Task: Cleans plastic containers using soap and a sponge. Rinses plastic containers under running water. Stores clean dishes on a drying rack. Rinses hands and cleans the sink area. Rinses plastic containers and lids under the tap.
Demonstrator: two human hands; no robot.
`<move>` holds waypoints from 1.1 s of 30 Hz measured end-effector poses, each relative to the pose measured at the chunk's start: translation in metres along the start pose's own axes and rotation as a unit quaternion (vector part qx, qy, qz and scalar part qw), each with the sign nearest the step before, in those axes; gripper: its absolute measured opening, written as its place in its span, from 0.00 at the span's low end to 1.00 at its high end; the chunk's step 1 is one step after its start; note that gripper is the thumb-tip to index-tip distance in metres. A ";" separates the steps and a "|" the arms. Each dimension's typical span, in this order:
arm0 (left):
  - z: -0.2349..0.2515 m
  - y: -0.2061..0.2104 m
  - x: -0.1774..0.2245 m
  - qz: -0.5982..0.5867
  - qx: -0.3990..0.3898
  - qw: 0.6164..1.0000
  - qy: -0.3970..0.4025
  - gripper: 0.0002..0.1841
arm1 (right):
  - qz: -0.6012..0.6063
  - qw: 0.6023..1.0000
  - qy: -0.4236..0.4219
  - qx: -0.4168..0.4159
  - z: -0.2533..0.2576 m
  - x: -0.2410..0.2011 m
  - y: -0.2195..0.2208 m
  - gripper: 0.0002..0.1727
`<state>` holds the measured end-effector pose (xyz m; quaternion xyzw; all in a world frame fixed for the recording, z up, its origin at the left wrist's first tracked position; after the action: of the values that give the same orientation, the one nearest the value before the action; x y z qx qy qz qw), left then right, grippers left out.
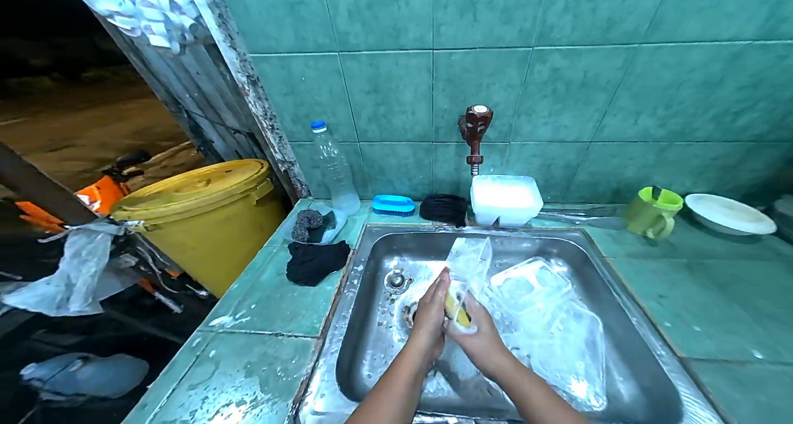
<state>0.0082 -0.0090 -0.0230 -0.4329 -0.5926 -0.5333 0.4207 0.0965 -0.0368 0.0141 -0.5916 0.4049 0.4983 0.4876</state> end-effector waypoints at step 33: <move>-0.006 -0.019 0.059 -0.212 0.028 0.972 0.096 0.19 | 0.102 0.970 0.126 0.180 0.006 0.025 -0.108 0.18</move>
<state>-0.0262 -0.0126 0.0292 -0.2319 -0.6421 -0.6332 0.3648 0.2036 -0.0099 0.0079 -0.5076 0.6040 0.3859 0.4782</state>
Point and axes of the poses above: each hand's wrist, its own z-axis towards the middle knuckle, its own y-axis out of the palm, x = y × z, the point moved 10 cm from there along z, towards the middle knuckle, and after that the axes turned 9 degrees about y, right-handed, at the moved point
